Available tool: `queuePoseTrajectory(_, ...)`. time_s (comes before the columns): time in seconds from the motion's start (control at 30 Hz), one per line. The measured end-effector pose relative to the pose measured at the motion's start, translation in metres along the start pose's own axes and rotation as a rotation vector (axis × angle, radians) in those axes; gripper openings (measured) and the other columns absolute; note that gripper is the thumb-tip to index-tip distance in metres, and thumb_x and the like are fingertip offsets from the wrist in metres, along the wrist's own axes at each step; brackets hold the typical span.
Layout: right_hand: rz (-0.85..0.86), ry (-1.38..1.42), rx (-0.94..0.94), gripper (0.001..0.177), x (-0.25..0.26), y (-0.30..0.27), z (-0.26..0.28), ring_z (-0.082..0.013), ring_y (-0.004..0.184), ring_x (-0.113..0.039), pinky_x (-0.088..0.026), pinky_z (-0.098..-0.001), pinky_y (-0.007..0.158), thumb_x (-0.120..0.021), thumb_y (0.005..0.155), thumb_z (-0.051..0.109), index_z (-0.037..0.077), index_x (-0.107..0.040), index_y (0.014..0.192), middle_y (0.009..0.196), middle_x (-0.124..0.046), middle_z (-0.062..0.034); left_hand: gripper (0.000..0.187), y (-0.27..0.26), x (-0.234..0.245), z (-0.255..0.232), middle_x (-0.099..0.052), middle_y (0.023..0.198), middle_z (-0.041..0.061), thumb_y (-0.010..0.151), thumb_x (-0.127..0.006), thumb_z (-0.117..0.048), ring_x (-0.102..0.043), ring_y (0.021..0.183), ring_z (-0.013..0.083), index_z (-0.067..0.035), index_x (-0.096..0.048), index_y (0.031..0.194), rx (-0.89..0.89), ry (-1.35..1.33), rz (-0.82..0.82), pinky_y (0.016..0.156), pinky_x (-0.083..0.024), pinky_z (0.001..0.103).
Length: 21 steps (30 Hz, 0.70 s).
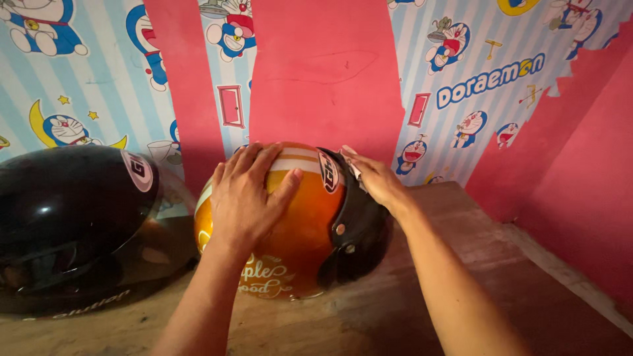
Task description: The person wipes the exterior and interior of two motorcycle helmets with a white cloth. They first clean a black helmet, then an orange helmet, rotating each to wipe different sides and the inside padding.
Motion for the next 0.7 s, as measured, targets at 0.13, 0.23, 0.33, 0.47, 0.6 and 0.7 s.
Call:
queuePoseTrajectory(0.13,-0.069,-0.006,-0.142,0.047,-0.001,-0.029,-0.010,-0.0232,0.081,-0.053,-0.045,-0.0354,0.076,-0.045,0.109,0.030,0.018,-0.059,0.152,0.138,-0.074,-0.0039,0.056,-0.004,0.006,0.005,-0.064,0.136,0.017,0.092,-0.064,-0.053,-0.055,0.129,0.0356,-0.013,-0.070,0.130,0.007,-0.021,0.030,0.108,-0.037,0.055)
queuePoseTrajectory(0.23,-0.279,-0.113,0.452,0.043,-0.009,-0.107,0.061,-0.0248,0.144,-0.049,-0.039,-0.0357,0.116,-0.043,0.111,0.021,0.005,-0.053,0.150,0.156,-0.052,-0.0149,0.056,-0.002,0.007,0.008,-0.065,0.136,0.015,0.091,-0.064,-0.053,-0.057,0.128,0.0345,-0.014,-0.069,0.130,0.014,-0.062,0.067,0.108,-0.039,0.052)
queuePoseTrajectory(0.33,-0.392,-0.381,0.641,0.050,-0.033,-0.184,0.102,-0.0332,0.153,-0.036,-0.030,-0.0458,0.122,-0.044,0.109,0.019,0.002,-0.042,0.156,0.162,-0.040,-0.0202,0.056,0.000,0.008,0.008,-0.065,0.137,0.015,0.091,-0.064,-0.053,-0.058,0.128,0.0345,-0.014,-0.069,0.131,-0.011,-0.070,0.074,0.108,-0.040,0.050)
queuePoseTrajectory(0.47,-0.482,-0.504,0.688,0.050,-0.031,-0.165,0.090,-0.0325,0.151,-0.040,-0.027,-0.0505,0.125,-0.048,0.108,0.024,0.004,-0.044,0.154,0.157,-0.048,-0.0192,0.055,0.000,0.006,0.010,-0.065,0.137,0.015,0.093,-0.064,-0.051,-0.058,0.130,0.0340,-0.013,-0.070,0.132,-0.020,-0.064,0.052,0.108,-0.040,0.050)
queuePoseTrajectory(0.6,-0.205,0.081,-0.051,0.048,-0.002,-0.049,-0.022,-0.0107,0.071,-0.048,-0.041,-0.0275,0.061,-0.045,0.108,0.029,0.014,-0.061,0.151,0.088,-0.055,-0.0018,0.055,0.003,0.004,0.010,-0.065,0.136,0.014,0.092,-0.064,-0.052,-0.057,0.128,0.0342,-0.013,-0.070,0.131,0.003,-0.055,0.066,0.108,-0.039,0.051)
queuePoseTrajectory(0.7,-0.228,0.224,-0.017,0.046,0.005,-0.037,-0.032,-0.0005,0.069,-0.046,-0.039,-0.0179,0.056,-0.050,0.110,0.030,0.010,-0.060,0.151,0.089,-0.057,0.0063,0.054,-0.001,0.005,0.009,-0.065,0.137,0.014,0.091,-0.064,-0.052,-0.058,0.128,0.0332,-0.014,-0.071,0.129,0.019,-0.042,0.042,0.109,-0.039,0.051)
Point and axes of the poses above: each hand's wrist, its own y-axis towards the middle knuckle, its own x-axis out of the back of the hand, z = x × y, the point moved 9 cm from there along y, towards the middle knuckle
